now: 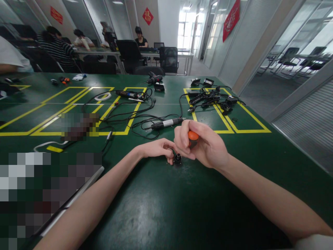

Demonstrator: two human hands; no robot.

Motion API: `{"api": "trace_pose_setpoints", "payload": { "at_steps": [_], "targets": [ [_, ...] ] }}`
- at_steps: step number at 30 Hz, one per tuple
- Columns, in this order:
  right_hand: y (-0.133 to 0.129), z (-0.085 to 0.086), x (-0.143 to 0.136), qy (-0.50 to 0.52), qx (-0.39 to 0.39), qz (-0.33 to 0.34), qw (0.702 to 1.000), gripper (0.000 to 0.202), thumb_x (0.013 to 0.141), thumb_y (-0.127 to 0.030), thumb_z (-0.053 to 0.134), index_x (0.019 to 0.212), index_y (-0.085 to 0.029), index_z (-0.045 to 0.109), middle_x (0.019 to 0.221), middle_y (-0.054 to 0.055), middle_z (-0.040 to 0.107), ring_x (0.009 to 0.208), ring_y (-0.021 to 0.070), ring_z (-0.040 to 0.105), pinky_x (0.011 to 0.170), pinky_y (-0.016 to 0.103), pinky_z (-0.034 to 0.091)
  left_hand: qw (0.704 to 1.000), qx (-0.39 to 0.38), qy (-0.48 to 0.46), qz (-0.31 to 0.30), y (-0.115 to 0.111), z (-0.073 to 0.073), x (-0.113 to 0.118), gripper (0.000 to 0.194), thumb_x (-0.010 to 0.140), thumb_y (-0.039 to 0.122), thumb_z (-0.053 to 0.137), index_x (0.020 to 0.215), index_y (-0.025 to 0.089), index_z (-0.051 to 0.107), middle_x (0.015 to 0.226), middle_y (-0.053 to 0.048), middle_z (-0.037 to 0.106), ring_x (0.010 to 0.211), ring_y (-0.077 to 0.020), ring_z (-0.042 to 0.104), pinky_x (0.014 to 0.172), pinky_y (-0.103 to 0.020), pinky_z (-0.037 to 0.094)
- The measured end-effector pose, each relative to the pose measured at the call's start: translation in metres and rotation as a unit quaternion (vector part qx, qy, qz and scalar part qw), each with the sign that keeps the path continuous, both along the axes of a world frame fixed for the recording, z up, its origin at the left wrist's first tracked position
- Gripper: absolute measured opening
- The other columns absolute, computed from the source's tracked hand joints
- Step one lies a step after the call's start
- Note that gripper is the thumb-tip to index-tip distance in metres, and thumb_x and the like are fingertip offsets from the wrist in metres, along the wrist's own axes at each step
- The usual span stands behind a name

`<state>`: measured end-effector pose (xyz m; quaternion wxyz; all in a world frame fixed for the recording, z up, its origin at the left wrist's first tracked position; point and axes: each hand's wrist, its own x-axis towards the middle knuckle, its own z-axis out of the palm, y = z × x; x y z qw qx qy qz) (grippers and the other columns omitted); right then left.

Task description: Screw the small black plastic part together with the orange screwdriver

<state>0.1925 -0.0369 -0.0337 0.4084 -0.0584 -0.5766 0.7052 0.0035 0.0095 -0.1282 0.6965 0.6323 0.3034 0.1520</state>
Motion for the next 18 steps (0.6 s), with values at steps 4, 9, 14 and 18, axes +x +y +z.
{"api": "trace_pose_setpoints", "payload": {
  "at_steps": [4,9,14,18],
  "targets": [
    [-0.0006,0.0002,0.0007,0.015,-0.022,0.003,1.000,0.039,0.102,-0.048,0.046,0.076,-0.019,0.053,0.052,-0.009,0.038,0.041,0.0071,0.026,0.041,0.020,0.027,1.000,-0.004,0.029,0.007,-0.0012,-0.0010,0.0026,0.027,0.091,0.036,0.074,0.097,0.009,0.076,0.079,-0.008,0.075,0.066,-0.0142,0.071,0.067,-0.024,0.059],
    [0.0009,0.0021,0.0015,0.028,-0.020,-0.011,0.999,0.019,0.096,-0.035,0.053,0.084,-0.022,0.048,0.055,-0.008,0.048,0.041,0.0078,0.030,0.042,0.020,0.027,0.999,0.008,0.036,0.008,-0.0013,-0.0007,0.0030,0.033,0.089,0.043,0.076,0.099,0.011,0.078,0.076,-0.007,0.074,0.066,-0.0141,0.070,0.069,-0.025,0.059],
    [0.0023,0.0055,0.0010,0.008,-0.005,-0.029,1.000,0.035,0.098,-0.036,0.051,0.068,-0.018,0.054,0.061,-0.002,0.051,0.044,0.0084,0.039,0.042,0.023,0.030,0.999,0.002,0.037,0.000,0.0007,-0.0034,0.0026,0.037,0.087,0.045,0.077,0.099,0.010,0.078,0.081,-0.009,0.075,0.068,-0.0154,0.071,0.069,-0.026,0.060],
    [0.0016,0.0026,0.0022,0.018,-0.018,-0.011,1.000,0.036,0.098,-0.043,0.047,0.072,-0.019,0.054,0.051,-0.008,0.037,0.041,0.0080,0.026,0.041,0.022,0.024,0.999,0.005,0.032,-0.003,0.0014,-0.0046,0.0010,0.040,0.090,0.047,0.074,0.102,0.009,0.078,0.087,-0.012,0.076,0.069,-0.0160,0.072,0.070,-0.027,0.060]
  ]
}}
